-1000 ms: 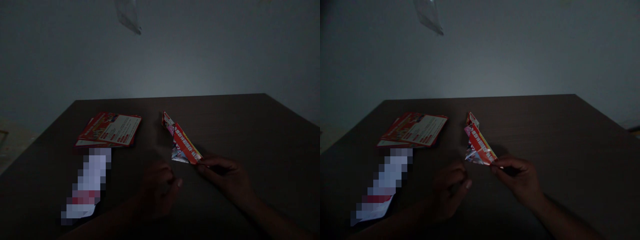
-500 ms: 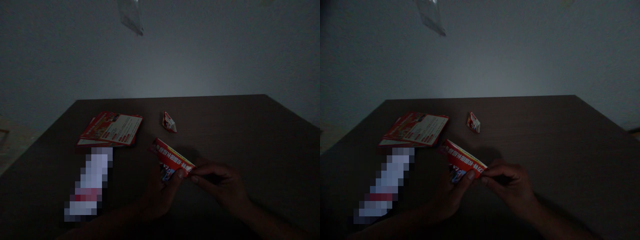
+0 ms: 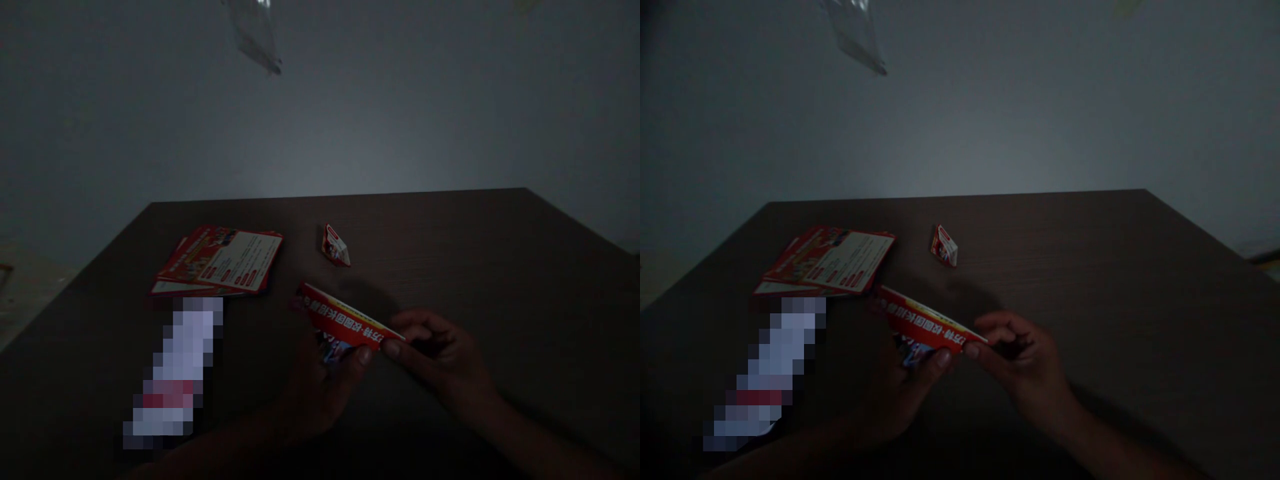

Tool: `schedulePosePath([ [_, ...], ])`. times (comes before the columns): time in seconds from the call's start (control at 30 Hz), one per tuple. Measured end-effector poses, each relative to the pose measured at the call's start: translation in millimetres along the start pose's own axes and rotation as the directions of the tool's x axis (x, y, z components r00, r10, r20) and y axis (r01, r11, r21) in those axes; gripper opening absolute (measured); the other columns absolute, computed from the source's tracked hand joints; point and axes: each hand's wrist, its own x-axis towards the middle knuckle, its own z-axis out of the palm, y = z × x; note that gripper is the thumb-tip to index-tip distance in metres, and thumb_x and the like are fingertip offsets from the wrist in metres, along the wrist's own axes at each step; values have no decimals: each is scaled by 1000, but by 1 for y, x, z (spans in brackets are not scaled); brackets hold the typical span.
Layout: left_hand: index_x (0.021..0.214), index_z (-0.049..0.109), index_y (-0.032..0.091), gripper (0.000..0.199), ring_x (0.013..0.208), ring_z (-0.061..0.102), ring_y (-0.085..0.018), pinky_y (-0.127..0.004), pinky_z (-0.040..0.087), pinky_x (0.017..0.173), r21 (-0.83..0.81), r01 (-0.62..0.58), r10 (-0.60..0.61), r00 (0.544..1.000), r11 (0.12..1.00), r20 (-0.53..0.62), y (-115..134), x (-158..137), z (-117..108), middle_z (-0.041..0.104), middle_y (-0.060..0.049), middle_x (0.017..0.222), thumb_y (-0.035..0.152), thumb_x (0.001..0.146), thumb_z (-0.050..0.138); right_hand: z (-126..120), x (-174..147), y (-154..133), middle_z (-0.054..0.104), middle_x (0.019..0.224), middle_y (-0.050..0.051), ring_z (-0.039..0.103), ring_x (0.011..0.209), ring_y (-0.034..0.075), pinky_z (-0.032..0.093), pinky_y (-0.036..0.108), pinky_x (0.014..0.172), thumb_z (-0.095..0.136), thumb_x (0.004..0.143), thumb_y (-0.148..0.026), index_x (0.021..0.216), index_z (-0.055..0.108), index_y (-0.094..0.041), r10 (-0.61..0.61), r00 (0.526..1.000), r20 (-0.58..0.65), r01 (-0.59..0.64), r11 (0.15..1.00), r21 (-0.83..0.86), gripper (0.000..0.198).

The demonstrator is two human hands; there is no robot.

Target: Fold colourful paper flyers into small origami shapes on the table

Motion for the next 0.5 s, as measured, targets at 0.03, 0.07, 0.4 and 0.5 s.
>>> schedulePosePath([
  [0.03, 86, 63, 17, 28, 71, 65, -20, -32, 53, 62, -13, 13, -13, 1000, 1000, -18, 2, 0, 1, 69, -6, 80, 43, 77, 62, 1, 0, 0, 68, 59, -2, 65, 56, 13, 54, 22, 53, 79, 63, -26, 82, 69, -21, 19, 1000, 16, -19, 1000, 20, 22],
  [0.07, 86, 62, 17, 28, 69, 65, -20, -31, 53, 60, -32, 26, -27, 999, 999, -34, 4, 0, 2, 69, -6, 78, 42, 74, 65, 1, -1, 1, 70, 62, -1, 66, 58, 14, 54, 22, 54, 79, 64, -27, 82, 70, -21, 39, 998, 41, -40, 998, 40, 21],
  [0.4, 61, 57, 18, 23, 57, 59, -15, -24, 47, 52, -194, 138, -150, 987, 971, -52, 4, 5, 4, 61, 0, 58, 35, 67, 70, 3, -1, 2, 59, 52, -2, 50, 50, 8, 39, 19, 48, 63, 81, -41, 58, 63, -16, 106, 970, 219, -84, 990, -109, 33],
  [0.5, 58, 56, 17, 23, 47, 52, -11, -22, 43, 46, -229, 176, -194, 979, 957, -58, 6, 7, 5, 55, 3, 49, 33, 64, 71, 2, -1, 2, 47, 47, -4, 40, 46, 7, 31, 20, 44, 53, 87, -45, 51, 53, -16, 75, 949, 308, -23, 985, -171, 46],
])
